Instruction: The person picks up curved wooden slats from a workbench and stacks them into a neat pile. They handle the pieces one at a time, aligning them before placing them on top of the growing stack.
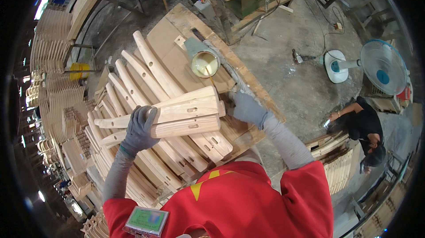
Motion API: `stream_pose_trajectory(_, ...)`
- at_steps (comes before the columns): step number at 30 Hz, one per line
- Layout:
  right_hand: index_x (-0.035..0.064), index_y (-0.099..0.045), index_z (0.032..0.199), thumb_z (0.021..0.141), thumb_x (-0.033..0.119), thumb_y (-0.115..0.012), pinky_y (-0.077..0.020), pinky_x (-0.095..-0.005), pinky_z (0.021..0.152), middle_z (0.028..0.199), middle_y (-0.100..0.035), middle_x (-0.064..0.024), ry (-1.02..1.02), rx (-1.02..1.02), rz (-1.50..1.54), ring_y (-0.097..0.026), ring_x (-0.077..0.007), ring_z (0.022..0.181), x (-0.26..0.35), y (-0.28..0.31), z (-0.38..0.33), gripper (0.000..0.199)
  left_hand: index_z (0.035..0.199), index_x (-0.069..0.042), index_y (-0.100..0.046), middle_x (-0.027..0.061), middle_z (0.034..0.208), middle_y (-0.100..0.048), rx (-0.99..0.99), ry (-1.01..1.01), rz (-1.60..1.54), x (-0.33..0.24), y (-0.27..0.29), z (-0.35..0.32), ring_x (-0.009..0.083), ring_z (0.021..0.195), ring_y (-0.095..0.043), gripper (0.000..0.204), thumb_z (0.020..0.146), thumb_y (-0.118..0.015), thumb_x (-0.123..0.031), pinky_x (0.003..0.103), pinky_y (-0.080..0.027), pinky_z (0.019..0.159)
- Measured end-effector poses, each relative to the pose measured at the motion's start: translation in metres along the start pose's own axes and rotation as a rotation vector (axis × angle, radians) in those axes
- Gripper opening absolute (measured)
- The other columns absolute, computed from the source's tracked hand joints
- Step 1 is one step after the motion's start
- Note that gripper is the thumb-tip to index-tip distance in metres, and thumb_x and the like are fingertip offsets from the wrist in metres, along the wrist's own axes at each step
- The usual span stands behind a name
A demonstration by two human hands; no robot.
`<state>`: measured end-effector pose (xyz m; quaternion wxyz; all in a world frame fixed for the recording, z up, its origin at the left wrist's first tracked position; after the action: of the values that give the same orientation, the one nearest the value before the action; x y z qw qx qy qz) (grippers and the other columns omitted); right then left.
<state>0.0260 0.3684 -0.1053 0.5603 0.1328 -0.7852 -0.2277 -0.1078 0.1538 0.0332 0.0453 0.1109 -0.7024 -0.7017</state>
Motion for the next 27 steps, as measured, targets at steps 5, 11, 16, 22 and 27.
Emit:
stream_pose_trajectory(5,0.0052,-0.054,0.116,0.077,0.03,-0.067,-0.0478,-0.0442,0.078,0.097,-0.057,-0.019,0.07,-0.194,-0.065,-0.059,-0.0373,0.089,0.016,-0.012,-0.015,0.048,0.132,-0.008,-0.043,0.018,0.11,-0.047,0.048,-0.06,-0.02,0.009,0.003,-0.013,0.0336,0.101,-0.051,0.083,0.056,-0.075,-0.016,0.046,-0.042,0.09)
stream_pose_trajectory(11,0.0069,-0.055,0.095,0.074,0.022,-0.067,-0.0485,-0.0438,0.067,0.087,-0.059,-0.0148,-0.021,-0.357,-0.339,-0.06,-0.0342,0.081,0.013,-0.028,-0.016,0.028,0.137,-0.004,-0.036,0.0217,0.113,-0.046,0.011,-0.011,0.057,0.041,0.033,-0.001,0.0374,0.102,-0.05,0.097,0.052,-0.076,-0.025,0.044,-0.042,0.091)
stream_pose_trajectory(16,0.0053,-0.059,0.095,0.072,0.01,-0.065,-0.0478,-0.0448,0.067,0.087,-0.062,-0.0172,-0.053,-0.432,-0.264,-0.06,-0.0367,0.08,-0.002,-0.031,-0.029,0.024,0.145,-0.009,-0.022,0.026,0.124,-0.043,-0.013,0.286,0.071,0.133,0.042,0.023,0.0437,0.107,-0.049,0.105,0.057,-0.076,-0.026,0.048,-0.041,0.094)
stream_pose_trajectory(22,0.0013,-0.06,0.089,0.075,0.006,-0.061,-0.046,-0.0431,0.069,0.085,-0.061,-0.0192,-0.048,-0.451,-0.097,-0.059,-0.0383,0.081,-0.002,-0.021,-0.035,0.015,0.147,-0.021,-0.018,0.026,0.126,-0.042,0.184,0.461,0.018,0.217,0.001,0.065,0.0423,0.114,-0.046,0.104,0.058,-0.073,-0.028,0.047,-0.039,0.096)
stream_pose_trajectory(27,-0.0002,-0.059,0.092,0.078,0.007,-0.061,-0.0457,-0.0414,0.069,0.084,-0.061,-0.0189,-0.051,-0.435,0.023,-0.059,-0.0378,0.08,-0.013,-0.024,-0.037,0.016,0.147,-0.02,-0.021,0.0232,0.128,-0.045,0.301,0.398,0.052,0.234,-0.037,0.095,0.0397,0.12,-0.043,0.104,0.057,-0.074,-0.031,0.047,-0.038,0.098)
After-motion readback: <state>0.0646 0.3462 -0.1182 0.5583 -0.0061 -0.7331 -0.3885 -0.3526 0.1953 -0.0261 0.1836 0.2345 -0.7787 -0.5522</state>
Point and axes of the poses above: each hand's wrist, its own z-axis towards the middle knuckle, its own y-axis out of the back of the hand, x = y × z, the point moved 10 cm from there along z, towards the middle knuckle
